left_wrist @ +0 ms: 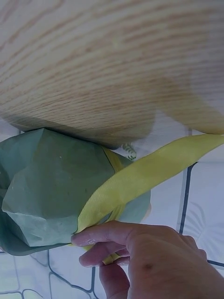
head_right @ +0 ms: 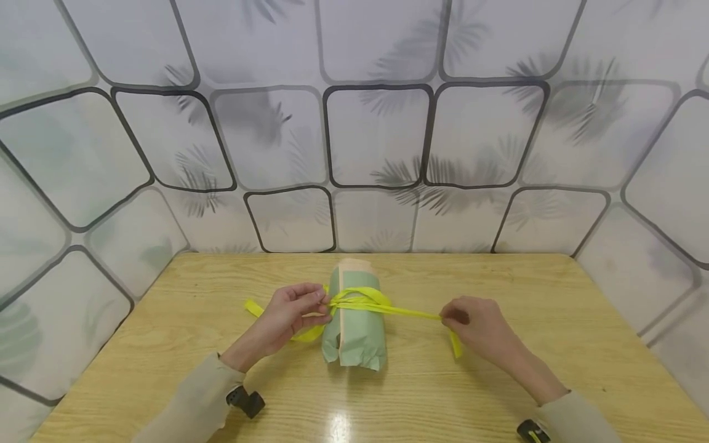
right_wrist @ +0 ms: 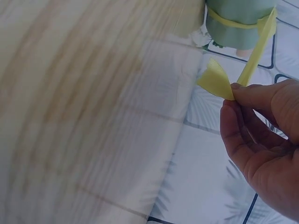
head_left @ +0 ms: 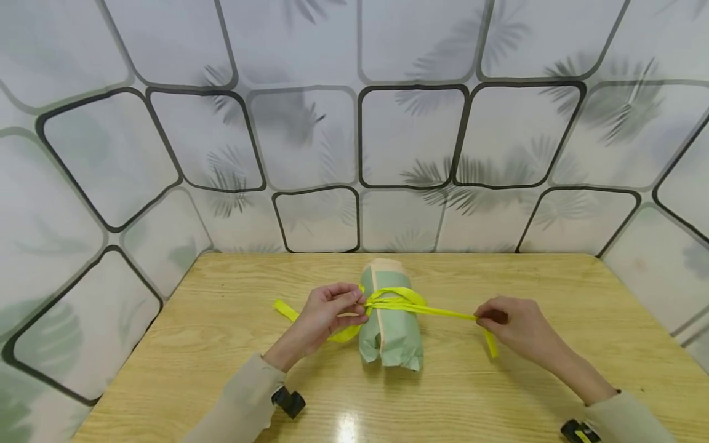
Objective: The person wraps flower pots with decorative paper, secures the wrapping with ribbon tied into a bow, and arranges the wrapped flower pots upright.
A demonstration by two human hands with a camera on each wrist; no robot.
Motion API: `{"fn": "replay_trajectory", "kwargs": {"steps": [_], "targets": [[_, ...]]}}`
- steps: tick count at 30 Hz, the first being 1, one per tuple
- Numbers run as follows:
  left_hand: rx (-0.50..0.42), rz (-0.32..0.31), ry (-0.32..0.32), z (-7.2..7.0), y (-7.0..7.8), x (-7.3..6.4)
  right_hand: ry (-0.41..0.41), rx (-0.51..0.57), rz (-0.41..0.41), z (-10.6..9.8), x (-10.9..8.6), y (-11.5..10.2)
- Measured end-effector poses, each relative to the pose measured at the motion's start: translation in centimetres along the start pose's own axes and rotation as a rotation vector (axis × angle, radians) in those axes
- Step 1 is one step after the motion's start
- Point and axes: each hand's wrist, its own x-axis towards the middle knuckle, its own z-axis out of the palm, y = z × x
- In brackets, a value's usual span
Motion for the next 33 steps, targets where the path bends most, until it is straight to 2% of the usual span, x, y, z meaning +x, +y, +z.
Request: {"fn": "replay_trajectory", "kwargs": {"steps": [5,18,33], "targets": [[-0.002,-0.003,0.0,0.0,0.1,0.0,-0.017,-0.002,0.031,-0.3,-0.3,0.3],[0.011,0.001,0.002,0.1,0.1,-0.1,0.002,-0.021,0.04,-1.0,-0.7,1.2],[0.007,-0.005,0.005,0.2,0.2,-0.2,-0.036,-0.055,0.105,-1.8,-1.3,2.2]]}}
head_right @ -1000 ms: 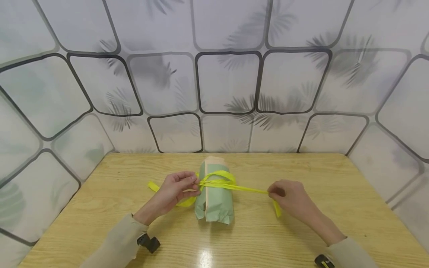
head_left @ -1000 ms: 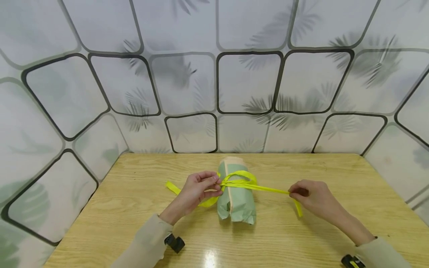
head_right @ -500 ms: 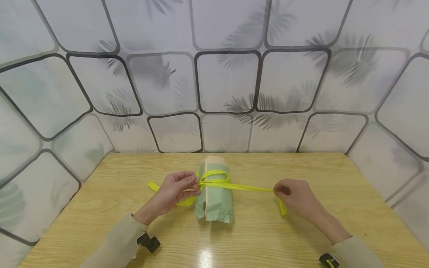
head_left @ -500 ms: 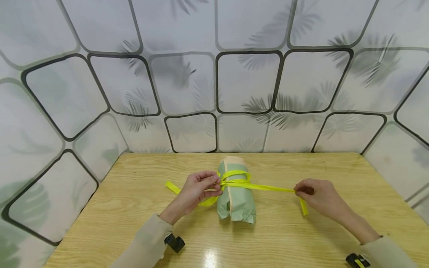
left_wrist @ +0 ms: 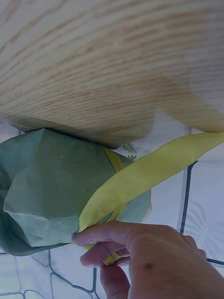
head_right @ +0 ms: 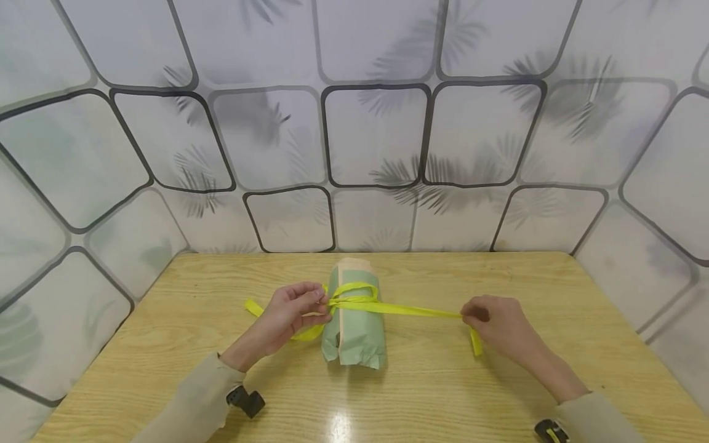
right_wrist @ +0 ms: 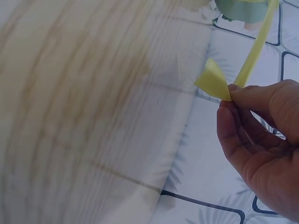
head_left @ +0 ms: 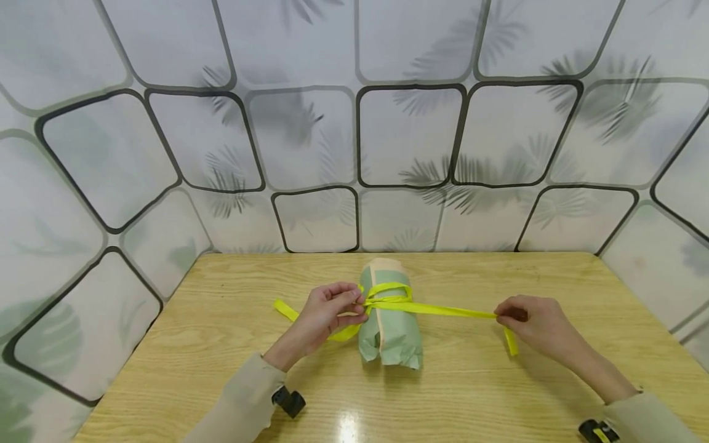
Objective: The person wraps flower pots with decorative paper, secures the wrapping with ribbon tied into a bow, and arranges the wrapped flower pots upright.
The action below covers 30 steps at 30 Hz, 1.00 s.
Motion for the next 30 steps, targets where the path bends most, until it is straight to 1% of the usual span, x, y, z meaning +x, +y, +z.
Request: {"fn": "replay_trajectory", "kwargs": {"steps": [7,13,20,27,30], "targets": [[0.01,0.008,-0.005,0.1,0.0,-0.1,0.005,-0.031,0.015,-0.3,0.0,0.5],[0.012,0.01,-0.008,0.0,0.0,-0.1,0.026,-0.047,0.018,-0.6,-0.1,1.1],[0.015,0.01,-0.015,-0.1,0.0,-0.1,-0.021,-0.049,0.09,-0.9,-0.2,1.6],[0.025,0.01,-0.013,-0.1,0.0,0.0,-0.019,-0.072,0.089,-1.2,-0.2,2.3],[0.026,0.011,-0.015,-0.1,0.0,0.0,-0.031,-0.08,0.11,-1.4,-0.3,2.5]]}}
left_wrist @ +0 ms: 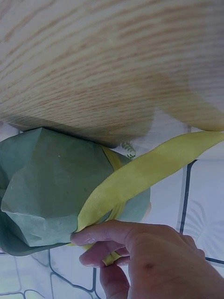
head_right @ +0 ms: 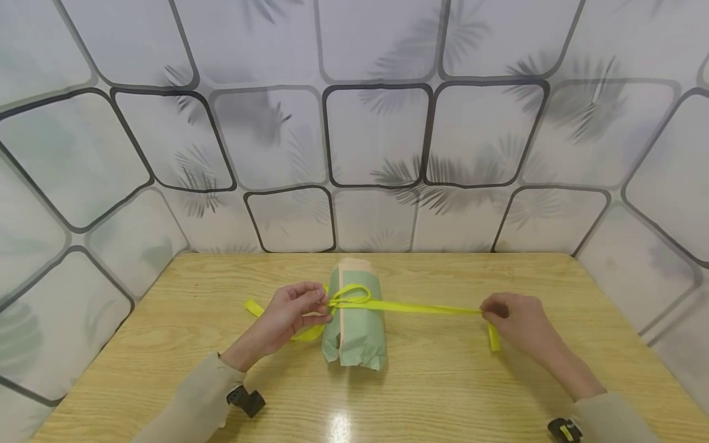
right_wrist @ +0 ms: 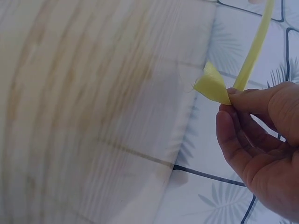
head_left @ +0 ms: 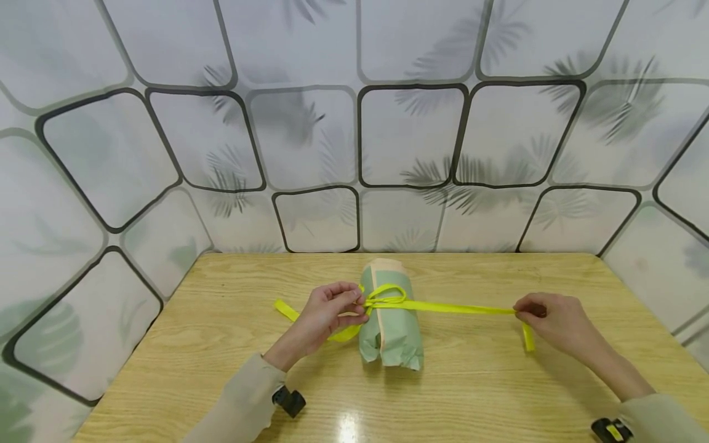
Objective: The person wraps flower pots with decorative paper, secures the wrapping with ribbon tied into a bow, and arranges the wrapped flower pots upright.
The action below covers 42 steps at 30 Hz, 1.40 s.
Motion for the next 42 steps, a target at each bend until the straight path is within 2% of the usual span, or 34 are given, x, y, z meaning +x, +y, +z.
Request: {"fn": "replay_trajectory", "kwargs": {"steps": [5,11,17,24,32,38,42], "targets": [[0.001,-0.003,0.0,0.0,0.0,0.0,-0.013,0.0,0.028,-0.2,0.0,0.4],[0.006,-0.004,0.003,0.1,0.0,0.1,0.015,-0.013,0.019,-0.5,0.1,0.7],[0.006,-0.004,0.001,0.1,0.0,0.1,-0.014,-0.014,0.058,-0.8,0.1,1.4],[0.015,-0.004,0.009,0.1,0.0,0.2,0.011,-0.036,0.046,-1.0,0.3,1.9],[0.033,-0.009,0.03,0.0,-0.1,0.5,-0.005,-0.032,0.096,-1.6,0.3,2.8],[0.039,0.003,0.039,0.0,-0.2,0.4,-0.031,-0.033,0.067,-1.1,0.3,3.0],[0.091,0.039,0.052,0.2,-0.1,0.4,-0.042,-0.031,0.002,-0.7,0.5,2.0]]}}
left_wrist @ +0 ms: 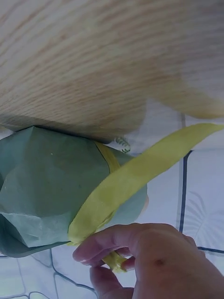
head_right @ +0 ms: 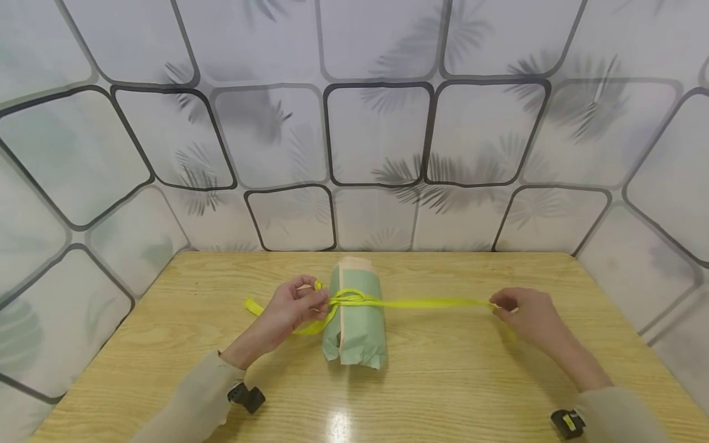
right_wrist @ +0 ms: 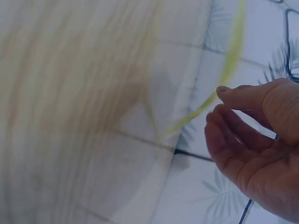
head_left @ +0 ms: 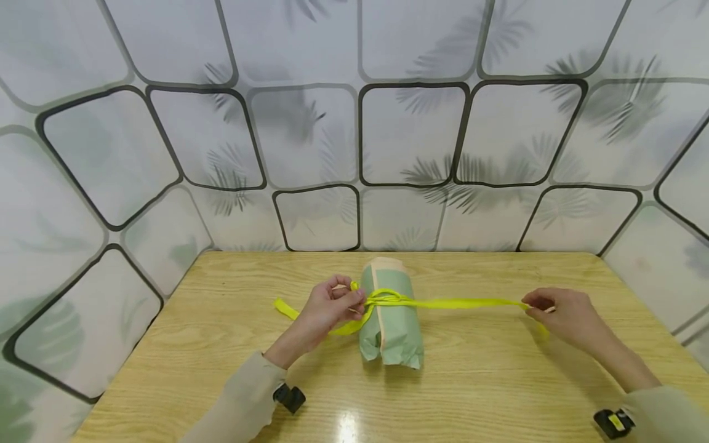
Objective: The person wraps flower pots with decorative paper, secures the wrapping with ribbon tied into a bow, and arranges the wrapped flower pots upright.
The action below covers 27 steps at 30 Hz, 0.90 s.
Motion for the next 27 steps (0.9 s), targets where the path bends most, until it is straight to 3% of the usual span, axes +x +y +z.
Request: {"fn": "replay_trajectory", "kwargs": {"steps": [3,7,10,13,18,20,27], "targets": [[0.072,0.045,0.024,0.1,0.0,0.1,0.05,0.021,-0.079,0.4,0.5,-1.9],[0.17,0.101,0.044,0.2,0.1,0.3,0.143,0.15,-0.246,1.3,1.4,-6.3],[0.254,0.145,0.03,0.4,0.2,0.3,0.159,0.271,-0.39,2.1,2.4,-9.9],[0.359,0.176,0.016,0.7,0.3,0.4,0.142,0.356,-0.477,3.0,3.3,-12.7],[0.636,0.201,0.039,1.5,0.4,0.7,0.117,0.406,-0.54,4.6,4.4,-15.2],[0.706,0.208,0.047,1.7,0.5,0.7,0.119,0.411,-0.561,5.2,4.6,-15.7],[0.734,0.223,0.068,2.0,0.7,0.7,0.137,0.409,-0.582,6.1,5.0,-16.5]]}}
